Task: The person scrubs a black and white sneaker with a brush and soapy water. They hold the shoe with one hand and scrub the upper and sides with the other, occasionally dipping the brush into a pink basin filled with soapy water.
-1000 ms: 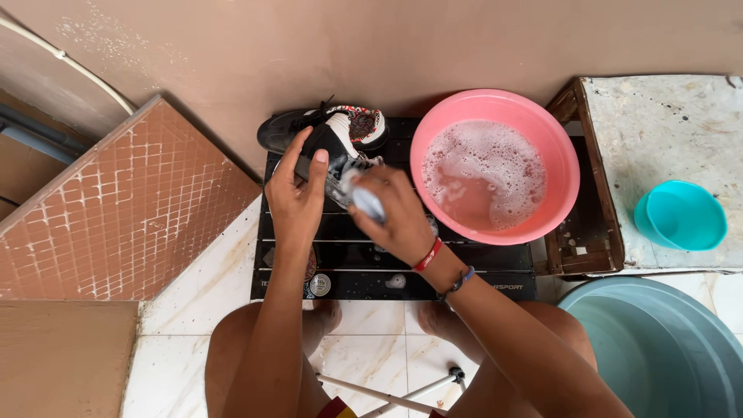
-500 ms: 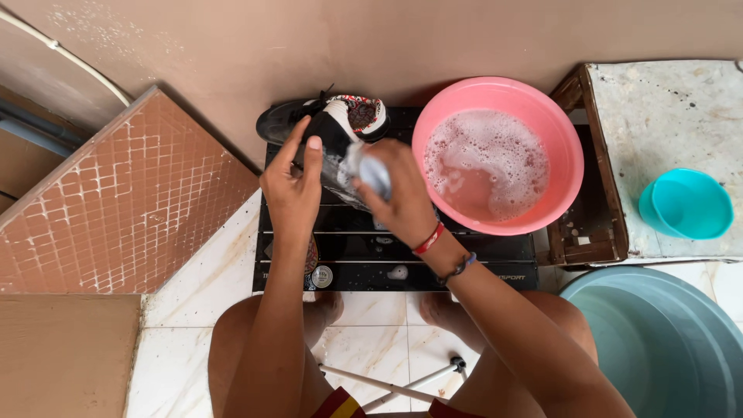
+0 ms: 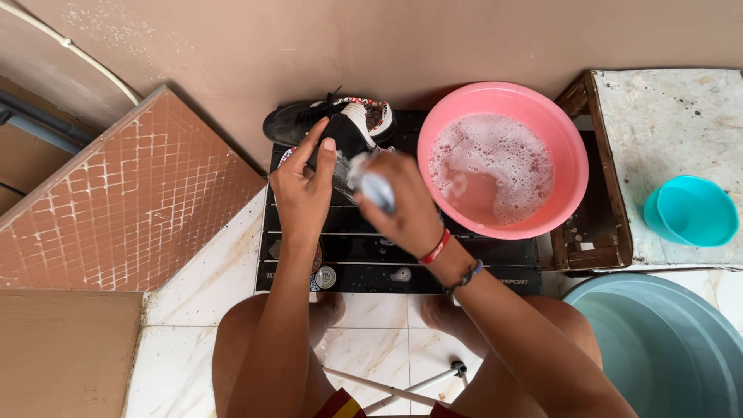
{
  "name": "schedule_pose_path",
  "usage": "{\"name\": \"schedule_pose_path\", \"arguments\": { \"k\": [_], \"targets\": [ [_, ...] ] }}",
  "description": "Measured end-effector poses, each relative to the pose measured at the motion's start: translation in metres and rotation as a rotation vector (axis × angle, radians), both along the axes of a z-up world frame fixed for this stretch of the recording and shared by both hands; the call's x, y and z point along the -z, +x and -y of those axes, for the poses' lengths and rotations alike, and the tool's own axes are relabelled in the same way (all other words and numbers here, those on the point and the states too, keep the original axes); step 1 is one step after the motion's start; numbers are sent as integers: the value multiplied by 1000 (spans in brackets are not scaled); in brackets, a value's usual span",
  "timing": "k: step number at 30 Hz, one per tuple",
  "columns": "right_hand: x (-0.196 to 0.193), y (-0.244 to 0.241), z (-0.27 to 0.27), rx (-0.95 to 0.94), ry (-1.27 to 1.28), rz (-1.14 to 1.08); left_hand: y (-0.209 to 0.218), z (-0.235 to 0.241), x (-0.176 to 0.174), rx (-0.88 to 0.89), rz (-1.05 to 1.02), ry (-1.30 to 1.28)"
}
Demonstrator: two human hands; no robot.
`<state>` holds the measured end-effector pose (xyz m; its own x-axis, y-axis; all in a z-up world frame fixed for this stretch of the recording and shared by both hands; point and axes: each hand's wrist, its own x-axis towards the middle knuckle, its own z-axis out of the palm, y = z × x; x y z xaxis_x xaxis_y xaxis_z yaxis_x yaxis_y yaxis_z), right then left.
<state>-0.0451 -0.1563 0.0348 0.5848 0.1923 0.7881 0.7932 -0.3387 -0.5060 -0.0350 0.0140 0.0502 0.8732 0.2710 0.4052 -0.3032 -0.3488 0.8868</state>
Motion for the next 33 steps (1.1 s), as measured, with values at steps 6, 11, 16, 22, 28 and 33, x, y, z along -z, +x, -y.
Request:
{"name": "schedule_pose_path", "arguments": {
  "k": [6, 11, 16, 22, 28, 33],
  "targets": [
    [-16, 15, 11, 39, 65, -16, 1, 1, 4, 45, 54, 13],
    [-3, -2, 5, 54, -24, 0, -3, 3, -9, 55, 77, 38],
    [-17, 11, 13, 33, -5, 16, 2, 1, 5, 102, 98, 19],
    [3, 6, 9, 42, -75, 74, -1, 7, -16, 100, 138, 68],
    [-30, 14, 26, 92, -13, 62, -9, 10, -20, 88, 144, 99],
    [-10, 0, 17, -17, -149, 138, -6, 8, -19, 121, 187, 119]
  ]
}}
